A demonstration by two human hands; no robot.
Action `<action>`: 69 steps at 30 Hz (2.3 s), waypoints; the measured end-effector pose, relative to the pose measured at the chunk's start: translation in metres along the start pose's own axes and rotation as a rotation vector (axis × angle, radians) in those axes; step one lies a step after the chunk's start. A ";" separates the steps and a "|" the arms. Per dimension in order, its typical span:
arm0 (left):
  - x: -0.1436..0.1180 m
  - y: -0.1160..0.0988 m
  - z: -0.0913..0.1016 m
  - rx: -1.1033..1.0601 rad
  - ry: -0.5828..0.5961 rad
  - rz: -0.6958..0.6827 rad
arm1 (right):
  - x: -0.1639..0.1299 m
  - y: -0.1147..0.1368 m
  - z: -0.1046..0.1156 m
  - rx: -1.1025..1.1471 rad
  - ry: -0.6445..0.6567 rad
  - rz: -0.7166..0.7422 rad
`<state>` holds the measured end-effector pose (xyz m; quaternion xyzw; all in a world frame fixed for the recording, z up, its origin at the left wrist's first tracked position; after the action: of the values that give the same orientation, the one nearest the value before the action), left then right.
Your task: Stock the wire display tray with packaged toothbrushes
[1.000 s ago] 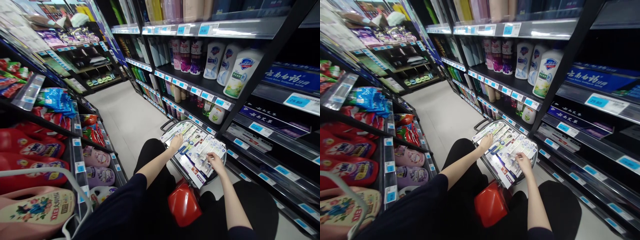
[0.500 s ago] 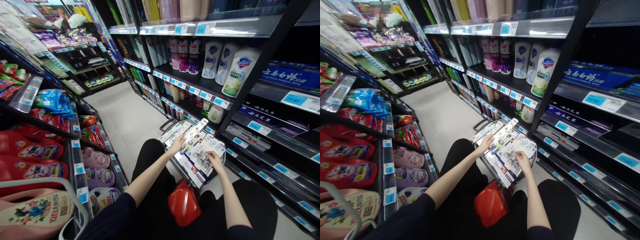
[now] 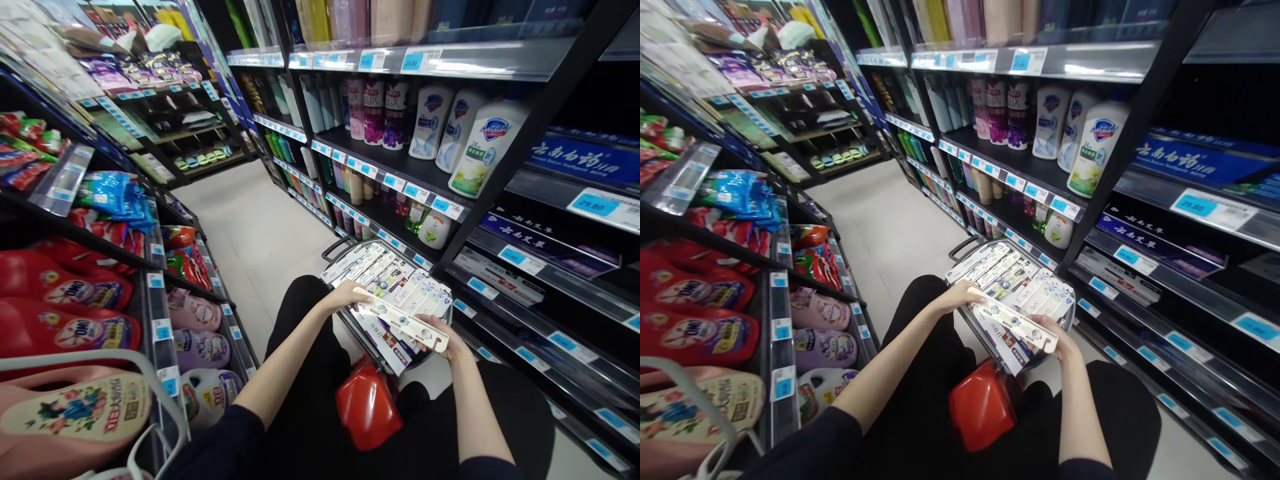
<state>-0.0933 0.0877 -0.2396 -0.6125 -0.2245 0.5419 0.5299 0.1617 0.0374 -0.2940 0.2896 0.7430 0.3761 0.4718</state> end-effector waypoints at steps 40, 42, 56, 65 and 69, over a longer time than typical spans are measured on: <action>0.128 0.007 -0.060 1.479 -0.166 -0.047 | 0.032 -0.005 -0.029 -0.797 -0.377 0.191; 0.127 0.009 -0.060 1.485 -0.172 -0.044 | 0.033 -0.005 -0.029 -0.793 -0.370 0.183; 0.117 0.011 -0.049 1.440 -0.221 0.000 | 0.031 -0.004 -0.030 -0.807 -0.352 0.159; 0.113 0.010 -0.040 1.401 -0.255 -0.013 | 0.032 -0.004 -0.028 -0.823 -0.354 0.168; 0.105 0.006 -0.025 1.393 -0.360 0.015 | 0.031 -0.004 -0.028 -0.831 -0.356 0.161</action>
<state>-0.0397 0.1640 -0.2936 -0.0348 0.0937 0.6553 0.7487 0.1239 0.0518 -0.3050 0.1926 0.4119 0.6220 0.6374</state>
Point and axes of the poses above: each hand's wrist, its own x-axis towards the middle knuckle, its own z-axis out of the back of the hand, y = z × x, the point moved 4 cm from there along x, towards the middle knuckle, and after that the axes turned 4 degrees about x, right-handed, at the moved point
